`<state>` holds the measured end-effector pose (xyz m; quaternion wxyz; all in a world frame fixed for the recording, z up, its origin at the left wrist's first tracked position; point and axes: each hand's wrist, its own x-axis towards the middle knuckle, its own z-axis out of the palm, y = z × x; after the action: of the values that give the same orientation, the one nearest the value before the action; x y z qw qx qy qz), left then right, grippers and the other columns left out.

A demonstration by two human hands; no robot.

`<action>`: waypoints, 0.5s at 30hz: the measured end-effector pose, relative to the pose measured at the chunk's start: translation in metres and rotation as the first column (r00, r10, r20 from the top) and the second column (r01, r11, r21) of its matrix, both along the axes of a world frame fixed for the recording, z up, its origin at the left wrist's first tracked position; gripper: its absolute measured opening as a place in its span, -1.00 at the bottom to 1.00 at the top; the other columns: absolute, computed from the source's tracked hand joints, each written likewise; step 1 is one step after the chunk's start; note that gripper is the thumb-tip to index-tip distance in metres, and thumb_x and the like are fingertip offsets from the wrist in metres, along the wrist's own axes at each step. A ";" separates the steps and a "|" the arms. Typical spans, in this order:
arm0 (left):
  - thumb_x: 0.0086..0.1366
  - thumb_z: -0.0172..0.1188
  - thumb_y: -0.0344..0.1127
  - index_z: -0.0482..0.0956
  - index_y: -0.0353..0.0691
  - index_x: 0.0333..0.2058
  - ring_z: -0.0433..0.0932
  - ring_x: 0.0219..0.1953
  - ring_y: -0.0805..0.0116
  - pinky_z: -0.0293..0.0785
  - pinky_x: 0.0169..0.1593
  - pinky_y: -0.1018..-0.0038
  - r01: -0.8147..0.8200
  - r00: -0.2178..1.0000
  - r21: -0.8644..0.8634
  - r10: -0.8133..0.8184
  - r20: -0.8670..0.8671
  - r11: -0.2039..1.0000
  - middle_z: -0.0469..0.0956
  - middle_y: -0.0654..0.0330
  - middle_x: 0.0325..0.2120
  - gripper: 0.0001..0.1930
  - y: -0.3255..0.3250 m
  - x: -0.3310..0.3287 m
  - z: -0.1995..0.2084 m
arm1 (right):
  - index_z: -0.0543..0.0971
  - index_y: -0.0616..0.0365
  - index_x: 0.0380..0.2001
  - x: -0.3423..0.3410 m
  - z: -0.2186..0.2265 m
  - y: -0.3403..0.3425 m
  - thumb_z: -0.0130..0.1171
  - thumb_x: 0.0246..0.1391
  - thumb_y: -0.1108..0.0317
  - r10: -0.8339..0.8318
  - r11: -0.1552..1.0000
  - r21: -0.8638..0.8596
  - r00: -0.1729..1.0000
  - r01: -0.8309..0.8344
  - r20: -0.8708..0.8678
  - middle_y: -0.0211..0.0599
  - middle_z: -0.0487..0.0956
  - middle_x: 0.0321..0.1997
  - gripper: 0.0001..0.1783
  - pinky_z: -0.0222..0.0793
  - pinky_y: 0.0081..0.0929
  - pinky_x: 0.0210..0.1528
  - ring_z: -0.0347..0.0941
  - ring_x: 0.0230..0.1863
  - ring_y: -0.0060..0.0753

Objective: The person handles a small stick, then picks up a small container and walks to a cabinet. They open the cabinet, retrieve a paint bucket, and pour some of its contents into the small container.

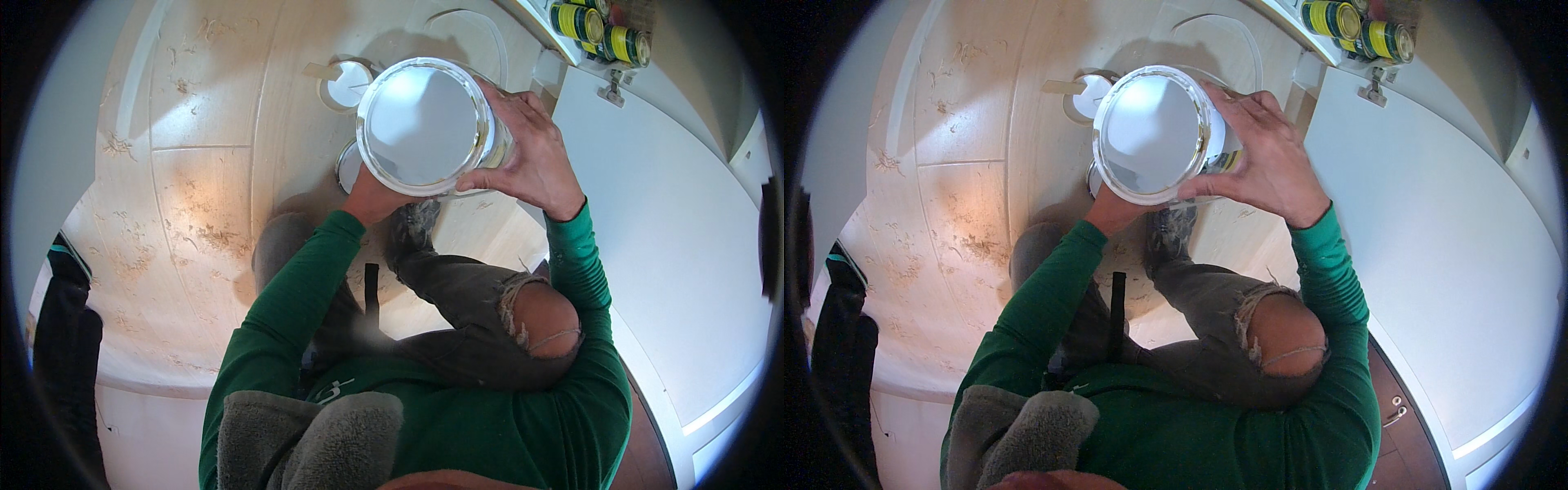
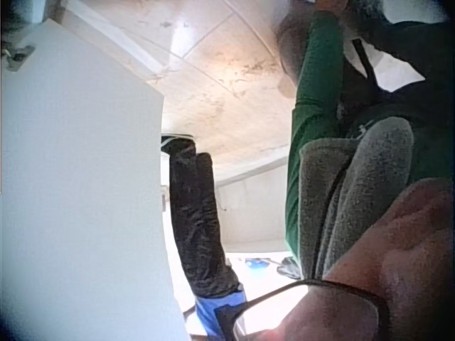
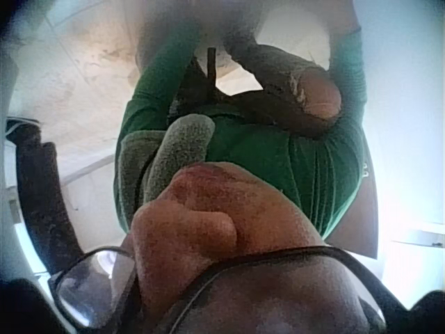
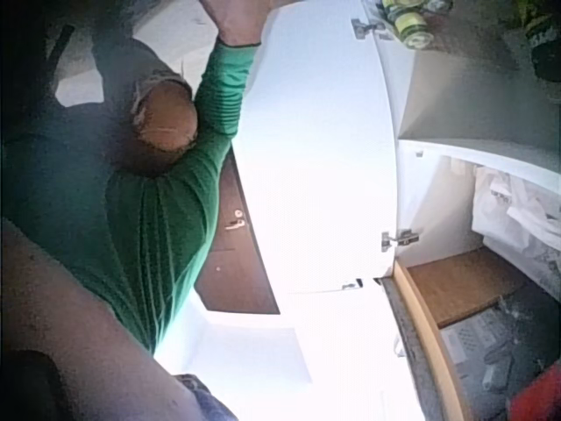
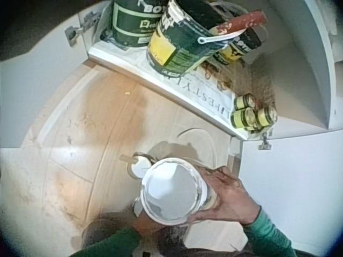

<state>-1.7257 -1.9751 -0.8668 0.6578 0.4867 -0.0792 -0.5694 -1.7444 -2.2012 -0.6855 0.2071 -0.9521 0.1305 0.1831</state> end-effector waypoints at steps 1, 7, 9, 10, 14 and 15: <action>-0.21 0.78 -0.24 0.30 -0.26 0.33 0.52 0.23 0.25 0.48 0.32 0.30 -0.029 0.999 -0.009 0.030 0.030 1.000 0.51 0.11 0.21 0.12 -0.001 -0.001 -0.001 | 0.40 0.09 0.42 0.000 0.001 0.000 0.62 -0.56 -0.41 -0.008 1.000 0.012 1.000 0.008 -0.007 0.02 0.61 0.23 0.42 0.39 -0.09 0.30 0.54 0.09 0.08; -0.18 0.77 -0.21 0.29 -0.25 0.33 0.53 0.22 0.23 0.48 0.32 0.29 -0.076 0.997 -0.033 0.077 0.012 0.997 0.51 0.10 0.21 0.10 -0.002 0.003 0.005 | 0.38 0.08 0.44 -0.006 -0.005 -0.005 0.62 -0.57 -0.40 -0.011 0.999 0.047 1.000 0.010 0.025 0.00 0.61 0.24 0.44 0.35 -0.08 0.32 0.51 0.12 0.09; -0.17 0.77 -0.21 0.29 -0.25 0.33 0.53 0.22 0.22 0.48 0.32 0.28 -0.056 0.998 -0.026 0.057 0.036 0.998 0.51 0.10 0.21 0.10 -0.001 0.003 0.003 | 0.38 0.07 0.44 -0.009 -0.007 -0.005 0.62 -0.56 -0.41 -0.010 0.999 0.046 1.000 0.009 0.024 -0.02 0.60 0.25 0.44 0.34 -0.08 0.33 0.51 0.13 0.08; -0.17 0.77 -0.21 0.29 -0.26 0.33 0.53 0.22 0.22 0.48 0.32 0.28 -0.046 0.998 -0.023 0.047 0.048 0.999 0.51 0.10 0.21 0.09 0.000 0.003 0.002 | 0.37 0.06 0.45 -0.011 -0.008 -0.006 0.61 -0.55 -0.42 -0.006 0.999 0.042 1.000 0.005 0.018 -0.03 0.60 0.26 0.44 0.34 -0.07 0.34 0.51 0.13 0.07; -0.16 0.76 -0.19 0.30 -0.25 0.32 0.53 0.22 0.22 0.48 0.32 0.28 -0.045 0.996 -0.012 0.046 0.080 0.999 0.51 0.09 0.21 0.09 -0.002 0.004 0.003 | 0.37 0.03 0.46 -0.012 -0.009 -0.007 0.60 -0.56 -0.45 -0.019 0.999 0.044 1.000 0.018 0.011 -0.06 0.59 0.28 0.45 0.33 -0.06 0.36 0.50 0.15 0.04; -0.16 0.77 -0.18 0.30 -0.25 0.32 0.53 0.23 0.22 0.48 0.32 0.28 -0.059 0.995 -0.012 0.060 0.080 0.998 0.51 0.09 0.21 0.09 -0.003 0.004 0.003 | 0.37 0.03 0.46 -0.012 -0.010 -0.007 0.60 -0.56 -0.45 -0.026 0.998 0.049 1.000 0.026 0.009 -0.06 0.59 0.28 0.46 0.33 -0.06 0.36 0.50 0.15 0.04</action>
<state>-1.7221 -1.9779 -0.8639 0.6732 0.5080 -0.0937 -0.5291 -1.7566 -2.2083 -0.6951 0.2333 -0.9459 0.1373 0.1789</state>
